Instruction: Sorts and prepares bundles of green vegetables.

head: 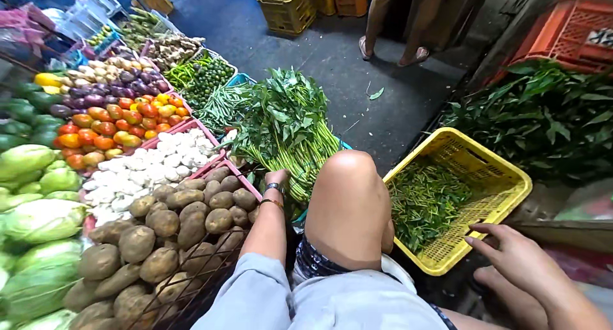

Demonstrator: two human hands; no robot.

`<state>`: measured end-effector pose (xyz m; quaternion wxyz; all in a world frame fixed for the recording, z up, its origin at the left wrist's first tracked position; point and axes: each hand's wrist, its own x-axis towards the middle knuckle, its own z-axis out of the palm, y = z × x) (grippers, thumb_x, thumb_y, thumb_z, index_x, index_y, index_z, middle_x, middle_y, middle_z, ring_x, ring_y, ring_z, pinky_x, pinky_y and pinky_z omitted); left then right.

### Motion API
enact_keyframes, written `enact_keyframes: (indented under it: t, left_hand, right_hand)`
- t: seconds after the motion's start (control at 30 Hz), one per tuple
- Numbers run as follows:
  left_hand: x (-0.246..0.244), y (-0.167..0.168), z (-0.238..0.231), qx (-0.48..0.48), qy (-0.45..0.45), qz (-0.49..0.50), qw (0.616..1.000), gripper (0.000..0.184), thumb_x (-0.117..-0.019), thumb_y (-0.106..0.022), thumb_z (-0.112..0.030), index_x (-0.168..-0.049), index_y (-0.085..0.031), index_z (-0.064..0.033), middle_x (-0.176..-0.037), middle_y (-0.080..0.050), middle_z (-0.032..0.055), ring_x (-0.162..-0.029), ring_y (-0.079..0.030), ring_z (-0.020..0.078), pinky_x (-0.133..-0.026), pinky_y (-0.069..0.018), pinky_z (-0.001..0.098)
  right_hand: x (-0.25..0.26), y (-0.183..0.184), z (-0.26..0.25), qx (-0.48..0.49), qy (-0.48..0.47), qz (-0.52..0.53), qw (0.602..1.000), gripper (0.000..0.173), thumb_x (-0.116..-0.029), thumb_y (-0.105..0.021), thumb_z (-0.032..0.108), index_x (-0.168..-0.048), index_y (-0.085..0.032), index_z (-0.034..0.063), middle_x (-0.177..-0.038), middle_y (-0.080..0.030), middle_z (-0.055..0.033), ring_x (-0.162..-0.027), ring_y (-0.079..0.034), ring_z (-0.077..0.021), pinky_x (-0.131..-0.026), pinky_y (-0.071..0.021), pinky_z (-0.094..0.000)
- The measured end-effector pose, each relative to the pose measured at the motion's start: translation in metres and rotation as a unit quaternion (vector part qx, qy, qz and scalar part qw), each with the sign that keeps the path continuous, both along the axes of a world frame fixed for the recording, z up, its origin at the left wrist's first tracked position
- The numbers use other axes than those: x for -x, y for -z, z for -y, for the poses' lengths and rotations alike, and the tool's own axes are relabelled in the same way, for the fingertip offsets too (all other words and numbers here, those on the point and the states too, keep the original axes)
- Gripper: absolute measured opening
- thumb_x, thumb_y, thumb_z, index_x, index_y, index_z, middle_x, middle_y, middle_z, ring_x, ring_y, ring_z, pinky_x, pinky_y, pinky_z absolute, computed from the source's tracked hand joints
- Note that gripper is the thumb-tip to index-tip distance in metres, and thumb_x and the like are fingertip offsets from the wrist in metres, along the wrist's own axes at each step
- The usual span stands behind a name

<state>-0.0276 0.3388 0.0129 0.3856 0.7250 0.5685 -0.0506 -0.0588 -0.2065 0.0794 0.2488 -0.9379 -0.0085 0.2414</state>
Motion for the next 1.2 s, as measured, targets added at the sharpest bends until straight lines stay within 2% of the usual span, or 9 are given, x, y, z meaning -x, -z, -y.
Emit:
enact_keyframes:
  t: [0.23,0.37,0.53,0.63,0.77,0.87,1.0,1.1,1.2]
  left_hand:
    - [0.001,-0.017,-0.002,0.053,-0.024,0.019,0.998,0.065,-0.0802,-0.083,-0.037,-0.127,-0.062,0.0034,-0.127,-0.062,0.0265,-0.114,-0.060,0.0412,-0.091,-0.0492,0.0629]
    - [0.003,-0.023,0.003,0.058,-0.102,0.134,0.984,0.058,-0.0829,-0.080,-0.029,-0.125,-0.062,0.0062,-0.123,-0.064,0.0264,-0.111,-0.062,0.0398,-0.091,-0.0509,0.0609]
    - [0.004,-0.073,0.025,0.170,-0.202,0.306,0.915,0.050,-0.0937,-0.066,-0.028,-0.135,-0.056,-0.0025,-0.124,-0.065,0.0202,-0.110,-0.064,0.0334,-0.087,-0.0545,0.0583]
    - [0.004,-0.109,0.035,0.254,-0.213,0.406,0.852,0.043,-0.1015,-0.052,-0.031,-0.136,-0.050,-0.0062,-0.116,-0.066,0.0175,-0.099,-0.067,0.0293,-0.080,-0.0572,0.0502]
    - [0.012,-0.166,0.053,0.334,-0.153,0.520,0.771,0.028,-0.1032,-0.052,-0.029,-0.124,-0.050,-0.0098,-0.105,-0.065,0.0111,-0.093,-0.067,0.0219,-0.082,-0.0582,0.0413]
    - [0.029,-0.214,0.087,0.358,-0.121,0.543,0.750,0.021,-0.1019,-0.054,-0.026,-0.117,-0.054,-0.0116,-0.100,-0.068,0.0099,-0.084,-0.070,0.0184,-0.072,-0.0604,0.0350]
    - [0.050,-0.253,0.129,0.393,0.069,0.560,0.726,0.030,-0.1071,-0.042,-0.027,-0.124,-0.058,-0.0088,-0.102,-0.070,0.0075,-0.081,-0.071,0.0140,-0.065,-0.0610,0.0282]
    - [0.047,-0.261,0.155,0.462,0.201,0.565,0.653,0.032,-0.1051,-0.043,-0.025,-0.128,-0.060,-0.0105,-0.115,-0.069,0.0123,-0.089,-0.073,0.0219,-0.072,-0.0637,0.0371]
    - [0.032,-0.252,0.194,0.548,0.252,0.528,0.598,0.034,-0.0922,-0.068,-0.019,-0.124,-0.063,-0.0104,-0.117,-0.069,0.0199,-0.088,-0.074,0.0331,-0.073,-0.0645,0.0486]
  right_hand:
    - [-0.004,-0.002,-0.003,-0.009,-0.008,-0.010,1.000,0.036,-0.0982,-0.072,0.025,-0.130,-0.068,0.0097,-0.132,-0.062,-0.0207,-0.103,-0.067,-0.0370,-0.092,-0.0523,-0.0595]
    - [0.000,-0.006,0.015,0.004,0.003,-0.011,1.000,0.038,-0.0969,-0.073,0.028,-0.131,-0.067,0.0115,-0.131,-0.062,-0.0205,-0.105,-0.066,-0.0378,-0.093,-0.0515,-0.0613]
    - [0.000,-0.020,0.018,0.015,0.016,-0.012,1.000,0.043,-0.0959,-0.074,0.027,-0.134,-0.066,0.0093,-0.136,-0.059,-0.0245,-0.114,-0.063,-0.0437,-0.098,-0.0474,-0.0664]
    - [0.001,-0.022,0.008,-0.006,0.006,0.005,1.000,0.043,-0.0949,-0.076,0.027,-0.133,-0.066,0.0102,-0.134,-0.060,-0.0230,-0.109,-0.064,-0.0421,-0.096,-0.0486,-0.0653]
    - [0.007,-0.020,0.003,-0.025,-0.001,0.003,1.000,0.044,-0.0940,-0.077,0.027,-0.132,-0.066,0.0082,-0.136,-0.059,-0.0236,-0.112,-0.063,-0.0431,-0.097,-0.0482,-0.0656]
    - [0.009,-0.019,0.005,-0.013,0.000,0.002,1.000,0.044,-0.0942,-0.077,0.028,-0.132,-0.066,0.0094,-0.136,-0.059,-0.0231,-0.111,-0.064,-0.0426,-0.097,-0.0488,-0.0648]
    - [0.010,-0.023,0.007,-0.016,0.006,0.028,0.999,0.043,-0.0949,-0.076,0.028,-0.132,-0.066,0.0092,-0.136,-0.060,-0.0226,-0.117,-0.062,-0.0437,-0.101,-0.0472,-0.0657]
    - [0.010,-0.024,0.008,-0.051,0.006,0.075,0.996,0.040,-0.0975,-0.072,0.029,-0.131,-0.067,0.0082,-0.134,-0.062,-0.0224,-0.116,-0.063,-0.0431,-0.100,-0.0483,-0.0661]
    - [0.012,-0.033,0.007,-0.088,0.032,0.119,0.988,0.034,-0.1001,-0.068,0.030,-0.127,-0.070,0.0086,-0.129,-0.066,-0.0195,-0.115,-0.065,-0.0394,-0.100,-0.0496,-0.0635]
